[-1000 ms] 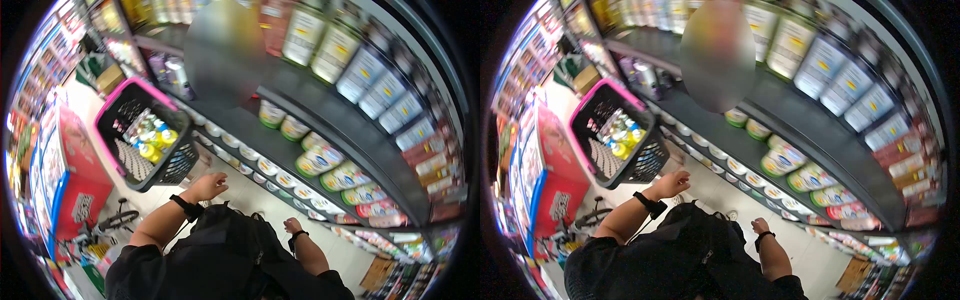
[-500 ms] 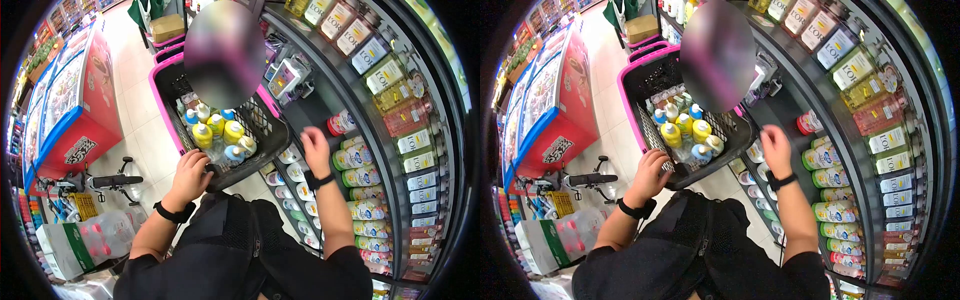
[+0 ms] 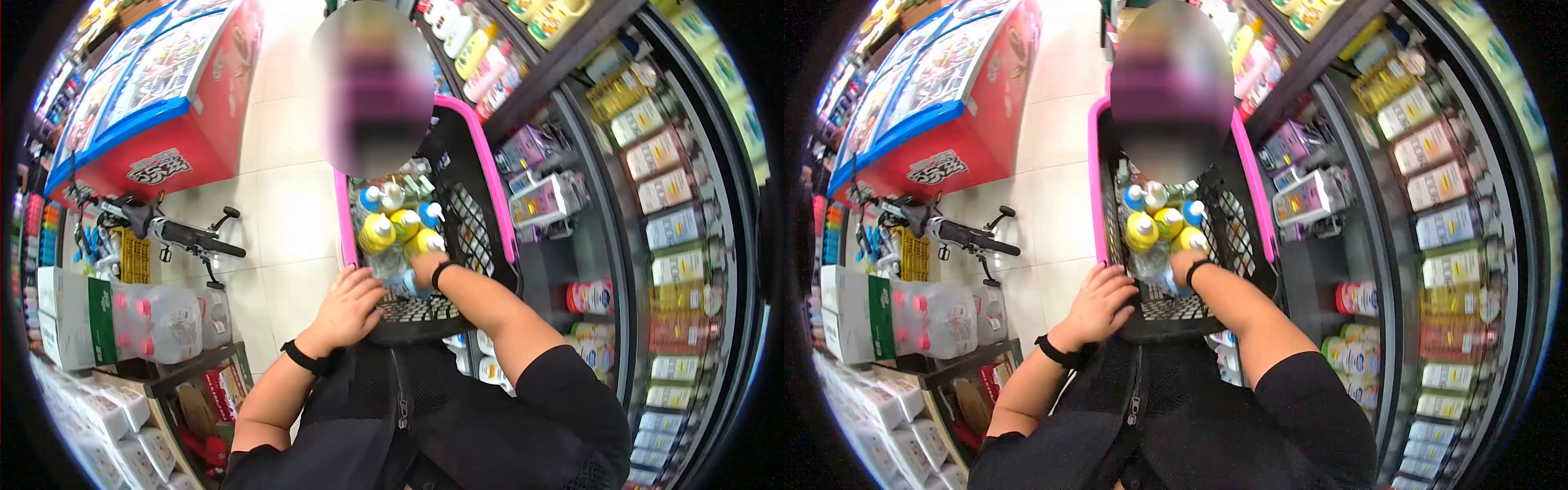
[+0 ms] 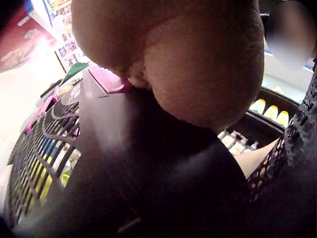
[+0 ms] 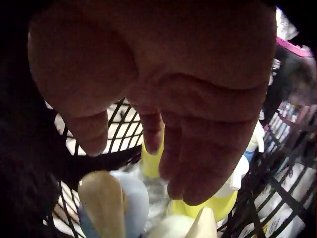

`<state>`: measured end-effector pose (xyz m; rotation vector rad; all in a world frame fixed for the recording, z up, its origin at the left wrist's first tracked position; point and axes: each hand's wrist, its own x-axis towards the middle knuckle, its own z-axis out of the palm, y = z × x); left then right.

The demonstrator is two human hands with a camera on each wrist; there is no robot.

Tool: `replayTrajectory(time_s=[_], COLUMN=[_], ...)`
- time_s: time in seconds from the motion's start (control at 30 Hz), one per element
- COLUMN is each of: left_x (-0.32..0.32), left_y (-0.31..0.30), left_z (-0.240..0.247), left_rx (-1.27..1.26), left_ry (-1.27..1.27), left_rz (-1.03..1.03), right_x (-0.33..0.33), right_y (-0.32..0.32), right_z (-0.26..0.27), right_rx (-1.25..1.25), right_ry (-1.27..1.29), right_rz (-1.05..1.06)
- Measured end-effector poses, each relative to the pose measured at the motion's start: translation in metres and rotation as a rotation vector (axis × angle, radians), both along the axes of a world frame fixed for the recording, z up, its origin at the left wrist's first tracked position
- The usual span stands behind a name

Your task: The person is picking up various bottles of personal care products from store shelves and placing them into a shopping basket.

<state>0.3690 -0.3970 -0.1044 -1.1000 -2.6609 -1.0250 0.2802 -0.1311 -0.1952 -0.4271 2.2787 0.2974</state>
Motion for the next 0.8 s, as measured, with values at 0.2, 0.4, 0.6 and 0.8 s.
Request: replayTrajectory(time_s=[0.2, 0.4, 0.6, 0.8], left_x=[-0.004, -0.001, -0.003, -0.019], left_y=[0.003, 0.009, 0.009, 0.009], left_z=[0.011, 0.013, 0.017, 0.036], left_rx=[-0.082, -0.101, -0.111, -0.032], left_ry=[-0.036, -0.059, -0.032, -0.147], left_rz=[-0.005, 0.029, -0.008, -0.050], right_x=[0.010, 0.015, 0.008, 0.025], right_y=[0.005, 0.012, 0.009, 0.014], right_z=[-0.013, -0.023, 0.007, 0.175], right_rx=[0.004, -0.034, -0.121, -0.392], right_ry=[-0.140, -0.128, -0.052, 0.281], right_rz=[0.124, 0.187, 0.146, 0.065])
